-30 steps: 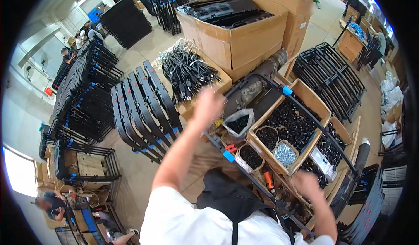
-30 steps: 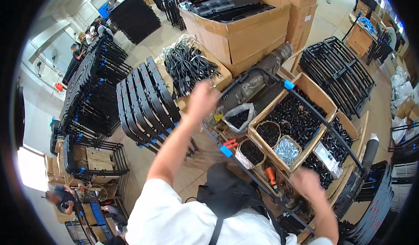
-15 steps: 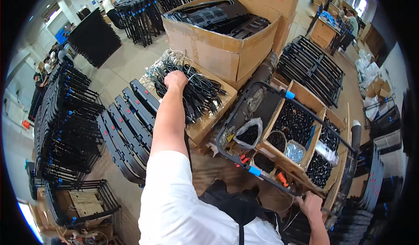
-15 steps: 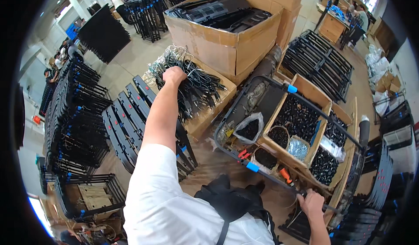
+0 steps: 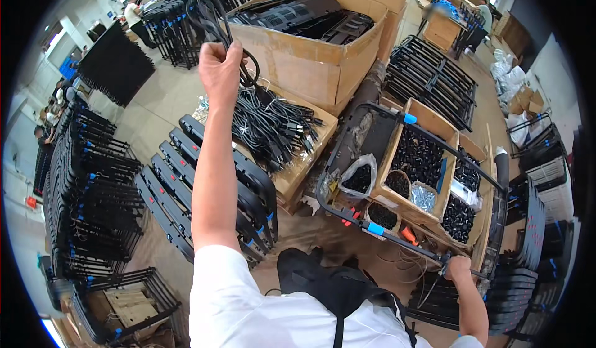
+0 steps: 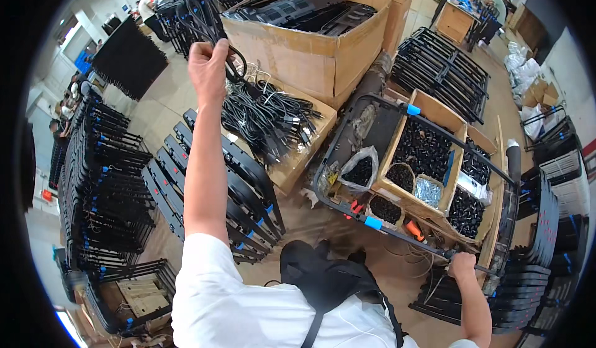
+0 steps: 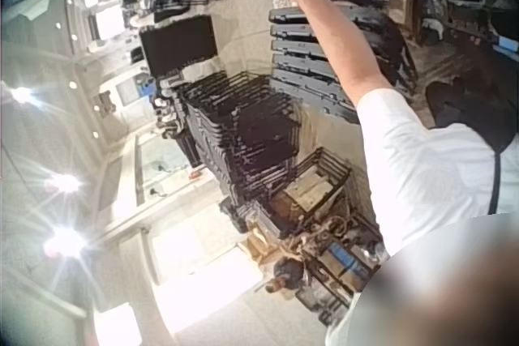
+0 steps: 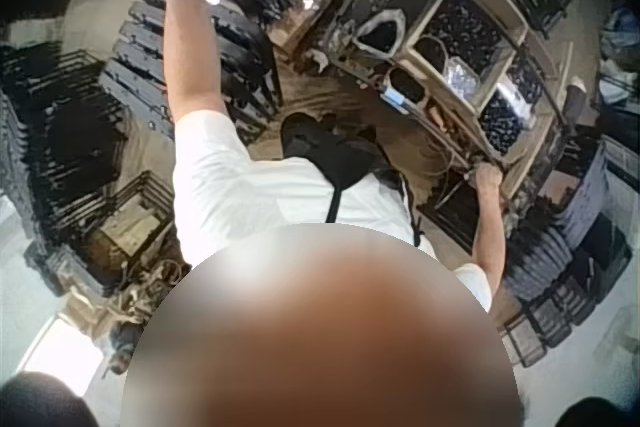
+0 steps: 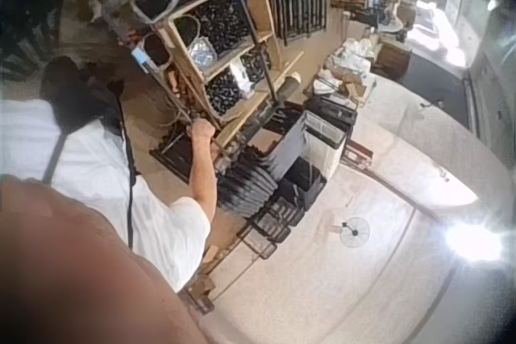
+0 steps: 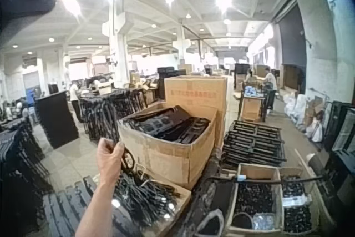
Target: Assemble structural components of exercise equipment using a power drill and hand tools.
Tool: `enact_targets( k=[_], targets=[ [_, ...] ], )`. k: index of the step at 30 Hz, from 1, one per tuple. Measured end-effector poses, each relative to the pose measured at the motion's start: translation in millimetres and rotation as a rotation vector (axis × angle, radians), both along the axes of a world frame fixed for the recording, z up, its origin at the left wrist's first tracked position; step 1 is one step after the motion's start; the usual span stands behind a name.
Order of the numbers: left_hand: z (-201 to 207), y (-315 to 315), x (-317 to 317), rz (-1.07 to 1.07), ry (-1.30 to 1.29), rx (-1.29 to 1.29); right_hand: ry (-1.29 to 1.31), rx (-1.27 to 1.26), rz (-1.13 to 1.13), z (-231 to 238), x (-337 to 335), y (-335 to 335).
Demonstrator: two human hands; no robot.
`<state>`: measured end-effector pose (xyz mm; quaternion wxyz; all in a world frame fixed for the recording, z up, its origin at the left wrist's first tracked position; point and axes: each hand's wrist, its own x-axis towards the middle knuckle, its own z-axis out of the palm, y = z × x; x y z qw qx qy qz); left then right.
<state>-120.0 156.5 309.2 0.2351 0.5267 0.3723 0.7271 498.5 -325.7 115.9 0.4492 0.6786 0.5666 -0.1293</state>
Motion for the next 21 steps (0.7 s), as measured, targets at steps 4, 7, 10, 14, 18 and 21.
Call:
enact_targets(
  k=[4,7,10,14,18,21],
  targets=[
    [34,-81,49,-0.289,-0.135,0.016,0.196,0.518,0.018,9,-21,0],
    [-6,-132,96,-0.517,-0.174,-0.22,-0.073,-0.048,-0.027,2,-6,-4],
    [-77,-187,149,-0.663,-0.094,-0.517,0.202,0.492,-0.058,17,-37,16],
    [-180,-252,210,-0.853,0.04,-0.728,0.029,0.107,-0.08,2,-8,10],
    [-229,-294,251,-0.921,0.297,-0.786,0.026,0.331,-0.034,-2,-23,-2],
    [-268,-305,265,-0.733,0.564,-0.569,0.054,0.353,-0.034,4,-25,-1]
  ],
)
